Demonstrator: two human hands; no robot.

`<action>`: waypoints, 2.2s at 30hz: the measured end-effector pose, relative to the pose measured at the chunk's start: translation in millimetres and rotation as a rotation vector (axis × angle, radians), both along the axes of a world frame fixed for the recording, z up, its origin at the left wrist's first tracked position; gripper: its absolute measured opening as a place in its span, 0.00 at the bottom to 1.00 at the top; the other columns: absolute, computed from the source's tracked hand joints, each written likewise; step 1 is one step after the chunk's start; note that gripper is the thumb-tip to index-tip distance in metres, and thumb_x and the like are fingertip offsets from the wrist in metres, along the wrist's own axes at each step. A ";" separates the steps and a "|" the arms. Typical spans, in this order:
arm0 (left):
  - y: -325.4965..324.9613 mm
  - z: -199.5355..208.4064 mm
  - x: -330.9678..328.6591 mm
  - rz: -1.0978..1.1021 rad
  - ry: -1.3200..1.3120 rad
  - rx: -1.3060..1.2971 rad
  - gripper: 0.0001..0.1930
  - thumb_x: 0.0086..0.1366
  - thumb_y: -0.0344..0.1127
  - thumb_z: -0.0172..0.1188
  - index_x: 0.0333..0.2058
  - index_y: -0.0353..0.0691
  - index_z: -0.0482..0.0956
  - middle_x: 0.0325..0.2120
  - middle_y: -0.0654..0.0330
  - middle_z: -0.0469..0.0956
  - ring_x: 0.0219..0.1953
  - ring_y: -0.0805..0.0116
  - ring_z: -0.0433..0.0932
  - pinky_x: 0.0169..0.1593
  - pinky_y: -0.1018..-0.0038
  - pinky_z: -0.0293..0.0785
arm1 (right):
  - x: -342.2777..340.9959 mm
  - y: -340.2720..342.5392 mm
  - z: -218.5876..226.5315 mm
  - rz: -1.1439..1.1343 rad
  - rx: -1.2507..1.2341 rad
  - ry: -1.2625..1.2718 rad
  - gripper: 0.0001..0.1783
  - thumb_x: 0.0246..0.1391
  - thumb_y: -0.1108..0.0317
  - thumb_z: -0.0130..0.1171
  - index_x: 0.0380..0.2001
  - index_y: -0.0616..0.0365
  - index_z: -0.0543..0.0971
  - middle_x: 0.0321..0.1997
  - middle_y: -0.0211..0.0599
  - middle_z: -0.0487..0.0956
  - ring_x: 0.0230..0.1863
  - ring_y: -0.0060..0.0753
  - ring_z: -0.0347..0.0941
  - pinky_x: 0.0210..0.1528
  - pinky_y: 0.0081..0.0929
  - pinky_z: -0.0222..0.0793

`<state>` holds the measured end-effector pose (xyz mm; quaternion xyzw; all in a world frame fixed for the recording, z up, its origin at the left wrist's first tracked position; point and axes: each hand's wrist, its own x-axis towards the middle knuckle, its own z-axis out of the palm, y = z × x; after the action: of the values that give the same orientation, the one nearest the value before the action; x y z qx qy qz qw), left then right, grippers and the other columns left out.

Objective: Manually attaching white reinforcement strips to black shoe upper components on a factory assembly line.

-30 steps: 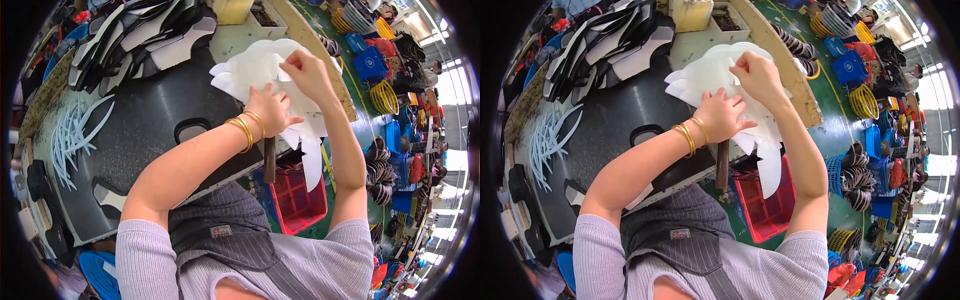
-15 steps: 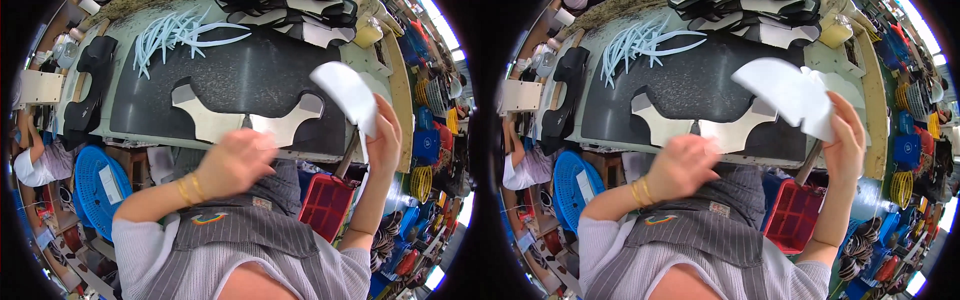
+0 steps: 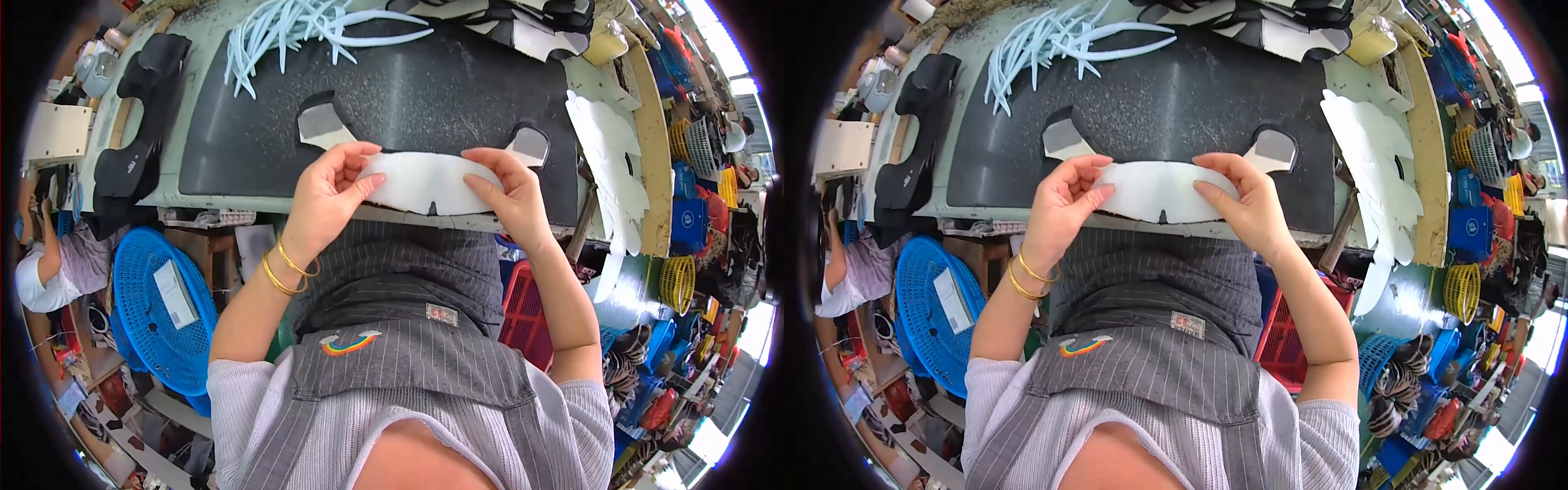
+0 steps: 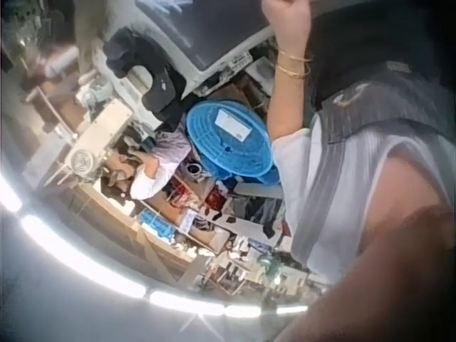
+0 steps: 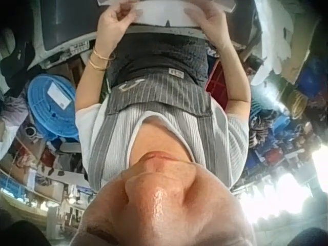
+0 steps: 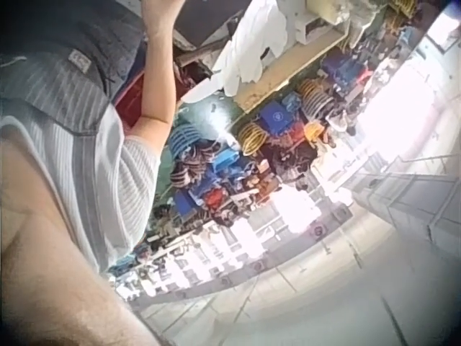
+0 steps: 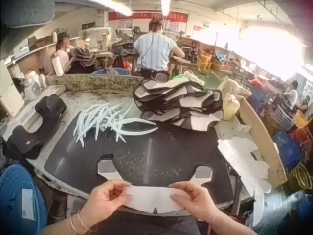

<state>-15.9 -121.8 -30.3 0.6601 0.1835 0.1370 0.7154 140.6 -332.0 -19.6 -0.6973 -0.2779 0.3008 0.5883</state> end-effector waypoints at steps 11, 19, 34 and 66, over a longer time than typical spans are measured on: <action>-16.7 6.5 2.1 -0.043 -0.016 0.793 0.11 0.58 0.25 0.61 0.40 0.42 0.81 0.33 0.59 0.75 0.32 0.58 0.76 0.35 0.71 0.74 | -3.8 1.1 0.0 0.025 -0.124 -0.580 0.13 0.54 0.78 0.61 0.45 0.61 0.81 0.45 0.35 0.78 0.45 0.25 0.75 0.49 0.20 0.69; -31.4 10.4 10.4 -0.194 -0.172 1.159 0.22 0.51 0.29 0.65 0.48 0.41 0.78 0.59 0.58 0.68 0.58 0.55 0.69 0.56 0.63 0.67 | -15.1 -3.0 -6.3 -0.017 -0.060 -0.630 0.12 0.53 0.78 0.60 0.42 0.59 0.82 0.43 0.40 0.74 0.38 0.37 0.76 0.38 0.27 0.73; -21.4 40.8 38.3 -0.307 -0.141 1.127 0.23 0.51 0.21 0.60 0.49 0.36 0.76 0.45 0.54 0.79 0.48 0.54 0.77 0.52 0.62 0.72 | -18.2 11.7 17.4 0.128 -0.171 -1.099 0.32 0.41 0.74 0.64 0.54 0.68 0.70 0.49 0.48 0.77 0.50 0.46 0.76 0.50 0.37 0.73; -27.1 20.2 12.4 -0.406 -0.154 1.260 0.15 0.52 0.31 0.59 0.42 0.40 0.76 0.42 0.57 0.76 0.43 0.62 0.77 0.46 0.67 0.75 | 85.6 149.9 45.1 0.347 -0.178 -1.148 0.10 0.54 0.68 0.59 0.38 0.61 0.80 0.39 0.42 0.80 0.41 0.51 0.76 0.46 0.37 0.72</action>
<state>-3.5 -148.9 -10.1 0.9617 -0.1112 0.1276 0.2155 226.2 -182.1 25.5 -0.7392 -0.6344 -0.0098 0.2261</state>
